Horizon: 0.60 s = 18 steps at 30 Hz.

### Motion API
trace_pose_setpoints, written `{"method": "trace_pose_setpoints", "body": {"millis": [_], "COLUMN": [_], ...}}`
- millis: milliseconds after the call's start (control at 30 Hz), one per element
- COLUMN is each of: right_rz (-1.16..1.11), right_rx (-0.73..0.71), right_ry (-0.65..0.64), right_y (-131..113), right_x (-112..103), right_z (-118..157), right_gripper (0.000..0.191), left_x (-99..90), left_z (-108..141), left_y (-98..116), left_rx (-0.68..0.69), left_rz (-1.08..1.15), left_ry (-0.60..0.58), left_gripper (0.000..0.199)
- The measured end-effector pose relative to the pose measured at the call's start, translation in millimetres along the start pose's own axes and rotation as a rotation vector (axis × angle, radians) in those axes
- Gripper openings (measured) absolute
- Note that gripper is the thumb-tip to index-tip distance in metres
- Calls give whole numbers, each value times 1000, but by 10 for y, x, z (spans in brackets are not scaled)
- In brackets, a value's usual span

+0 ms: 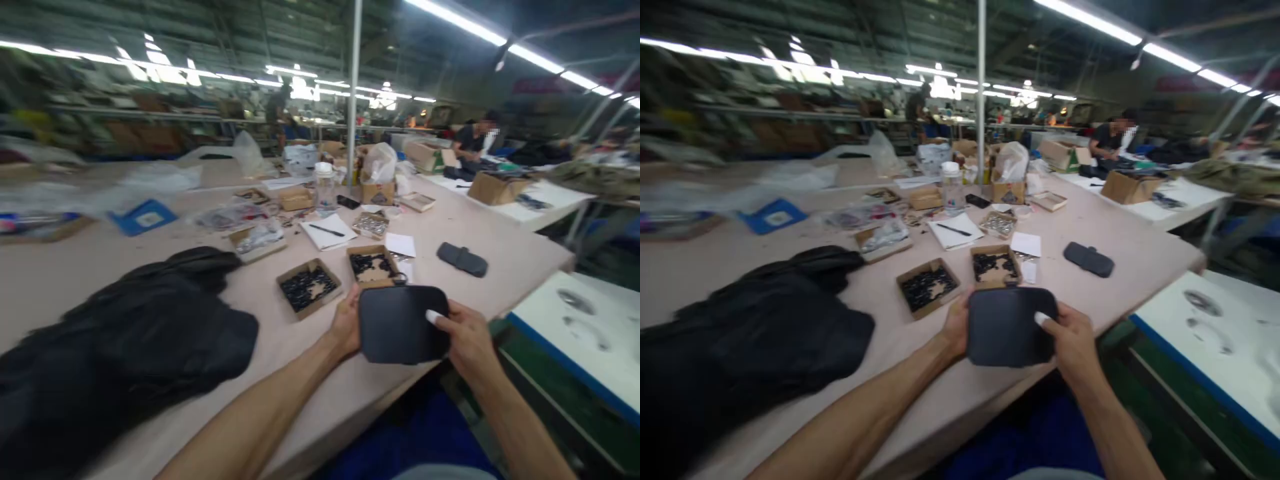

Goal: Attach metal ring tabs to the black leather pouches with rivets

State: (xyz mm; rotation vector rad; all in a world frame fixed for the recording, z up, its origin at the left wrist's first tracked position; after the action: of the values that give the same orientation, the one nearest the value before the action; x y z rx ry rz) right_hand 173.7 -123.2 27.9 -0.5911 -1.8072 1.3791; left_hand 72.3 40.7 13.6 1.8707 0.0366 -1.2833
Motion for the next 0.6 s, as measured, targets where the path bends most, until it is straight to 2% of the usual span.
{"method": "trace_pose_setpoints", "body": {"millis": [33,67,100,167,200,233,333,467,600], "right_rz": [34,55,67,88,96,102,99,79,120], "right_rx": [60,94,127,153,159,164,197,269,212], "right_ry": [52,94,107,84,53,20,-23,-41,-48], "right_y": [162,301,425,564,590,598,611,697,637], "right_x": [-256,-449,-565,-631,-607,-571,-505,-489,-407], "right_z": [20,37,59,111,140,166,194,150,128], "right_gripper": [46,49,51,52,52,51,52,56,60], "left_x": [-8,3,40,183,255,317,427,440,413], "left_z": [42,90,142,240,275,297,319,347,393], "left_y": [-124,-243,-332,-374,-359,-346,-334,-304,-278], "left_rx": [-50,-117,-191,-317,-372,-415,-470,-445,-437], "left_rz": [37,198,466,1015,1212,1308,1287,1179,1152], "left_ry": [-62,-144,-234,-420,-484,-517,-528,-557,-568], "left_gripper": [45,45,42,45,53,60,65,60,52]}}
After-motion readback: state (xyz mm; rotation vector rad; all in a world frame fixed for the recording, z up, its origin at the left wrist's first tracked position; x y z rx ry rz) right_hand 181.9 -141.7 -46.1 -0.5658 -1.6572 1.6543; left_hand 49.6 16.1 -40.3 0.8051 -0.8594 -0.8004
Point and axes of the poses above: each hand's wrist, its own z-axis away from the middle knuckle, its own x-axis out of the palm, y = z × x, the point moved 9 cm from there along -z, towards the middle knuckle, and after that the axes turned 10 degrees about -x, right-handed, at the moved point
